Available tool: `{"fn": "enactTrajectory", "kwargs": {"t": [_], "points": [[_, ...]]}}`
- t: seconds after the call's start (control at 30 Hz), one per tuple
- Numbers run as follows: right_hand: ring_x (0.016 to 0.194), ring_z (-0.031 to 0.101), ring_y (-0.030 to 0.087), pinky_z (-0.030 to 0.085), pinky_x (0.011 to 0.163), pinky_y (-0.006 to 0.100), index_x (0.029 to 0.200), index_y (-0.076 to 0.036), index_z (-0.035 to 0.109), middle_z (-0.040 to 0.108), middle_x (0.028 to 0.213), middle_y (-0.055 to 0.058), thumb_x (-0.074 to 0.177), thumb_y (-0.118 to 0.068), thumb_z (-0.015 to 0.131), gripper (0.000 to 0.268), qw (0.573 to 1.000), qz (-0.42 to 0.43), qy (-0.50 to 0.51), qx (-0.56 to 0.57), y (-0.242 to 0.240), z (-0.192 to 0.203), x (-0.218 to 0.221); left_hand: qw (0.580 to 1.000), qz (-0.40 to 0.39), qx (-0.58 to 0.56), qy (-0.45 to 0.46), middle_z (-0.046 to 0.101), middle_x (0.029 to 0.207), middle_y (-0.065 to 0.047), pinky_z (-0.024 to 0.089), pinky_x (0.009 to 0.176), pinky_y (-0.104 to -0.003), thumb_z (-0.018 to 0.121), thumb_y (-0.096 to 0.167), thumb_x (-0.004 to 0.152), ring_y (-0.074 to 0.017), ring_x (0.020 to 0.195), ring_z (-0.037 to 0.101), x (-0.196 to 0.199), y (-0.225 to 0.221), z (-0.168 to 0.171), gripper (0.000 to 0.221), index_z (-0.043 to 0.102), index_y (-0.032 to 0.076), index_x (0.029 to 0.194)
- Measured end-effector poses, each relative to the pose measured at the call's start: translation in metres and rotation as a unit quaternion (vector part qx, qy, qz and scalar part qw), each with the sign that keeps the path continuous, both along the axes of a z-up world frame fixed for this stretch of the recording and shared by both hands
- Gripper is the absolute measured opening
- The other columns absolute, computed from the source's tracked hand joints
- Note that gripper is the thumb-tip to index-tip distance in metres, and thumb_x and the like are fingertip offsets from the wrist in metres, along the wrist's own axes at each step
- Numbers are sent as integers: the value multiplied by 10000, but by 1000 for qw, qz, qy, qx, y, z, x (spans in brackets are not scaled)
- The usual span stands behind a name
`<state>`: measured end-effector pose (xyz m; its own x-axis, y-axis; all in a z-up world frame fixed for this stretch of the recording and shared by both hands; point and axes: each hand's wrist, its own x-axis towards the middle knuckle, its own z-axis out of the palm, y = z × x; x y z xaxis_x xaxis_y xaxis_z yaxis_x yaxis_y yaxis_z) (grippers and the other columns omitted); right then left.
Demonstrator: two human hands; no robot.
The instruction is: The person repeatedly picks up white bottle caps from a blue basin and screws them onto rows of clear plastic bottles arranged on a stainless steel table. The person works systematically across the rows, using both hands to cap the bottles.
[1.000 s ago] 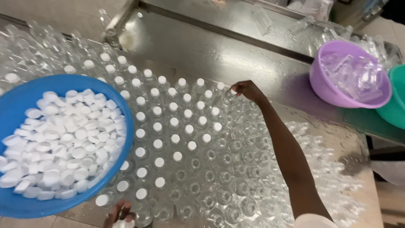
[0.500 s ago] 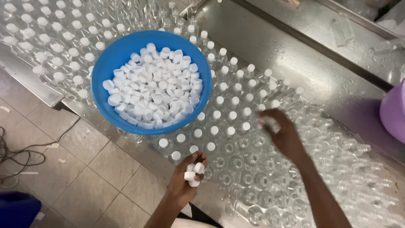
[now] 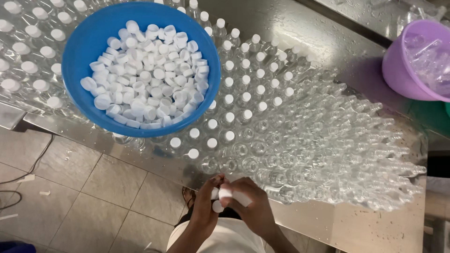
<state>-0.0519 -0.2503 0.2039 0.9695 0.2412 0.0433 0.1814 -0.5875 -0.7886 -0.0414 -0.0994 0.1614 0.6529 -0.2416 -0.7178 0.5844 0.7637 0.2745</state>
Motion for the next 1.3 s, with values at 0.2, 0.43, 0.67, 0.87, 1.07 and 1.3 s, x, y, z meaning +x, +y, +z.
{"fn": "enactTrajectory", "kwargs": {"t": [0.2,0.43,0.67,0.87,1.07,1.3], "points": [[896,754,103,623,868,281,1278,-168,847,831,954,21,860,-243,883,426,948,-249,172,95,2,-19,24,998,-6,62,-2,682,980,-88,361,471,-276,626,269,1046,-151,856,634,-3,29,-6,306,716,49,1237],[512,714,118,569,608,287,1226,-183,755,781,663,-6,1005,-354,734,280,981,-165,103,23,42,-62,52,991,7,102,-82,696,992,-131,430,417,-297,625,279,1058,-168,776,643,0,56,-35,435,655,56,1431],[438,552,135,477,467,321,1418,-168,656,718,655,48,1027,-475,609,499,948,-211,224,80,62,-35,50,949,-192,223,-109,770,963,-137,443,315,-309,606,386,1044,-157,384,478,39,50,5,613,604,223,1635],[435,458,121,403,396,279,1332,-93,771,568,594,44,1074,-265,630,340,918,-229,240,218,68,-45,53,943,-196,231,-136,683,616,-76,382,301,-288,642,359,1018,-146,460,612,52,50,-13,519,758,125,1467],[398,492,141,336,361,270,1208,-37,756,656,575,135,1054,-219,690,247,888,-251,197,331,71,-82,47,972,-151,159,-79,560,616,-43,319,302,-268,711,256,1012,-144,458,567,52,49,-27,436,792,125,1420],[404,544,166,387,358,281,1135,-29,778,639,568,120,1056,-149,668,181,896,-224,199,328,68,-69,49,979,-107,145,-94,570,595,-43,303,308,-278,731,245,1001,-149,461,572,47,42,-39,400,814,89,1360]]}}
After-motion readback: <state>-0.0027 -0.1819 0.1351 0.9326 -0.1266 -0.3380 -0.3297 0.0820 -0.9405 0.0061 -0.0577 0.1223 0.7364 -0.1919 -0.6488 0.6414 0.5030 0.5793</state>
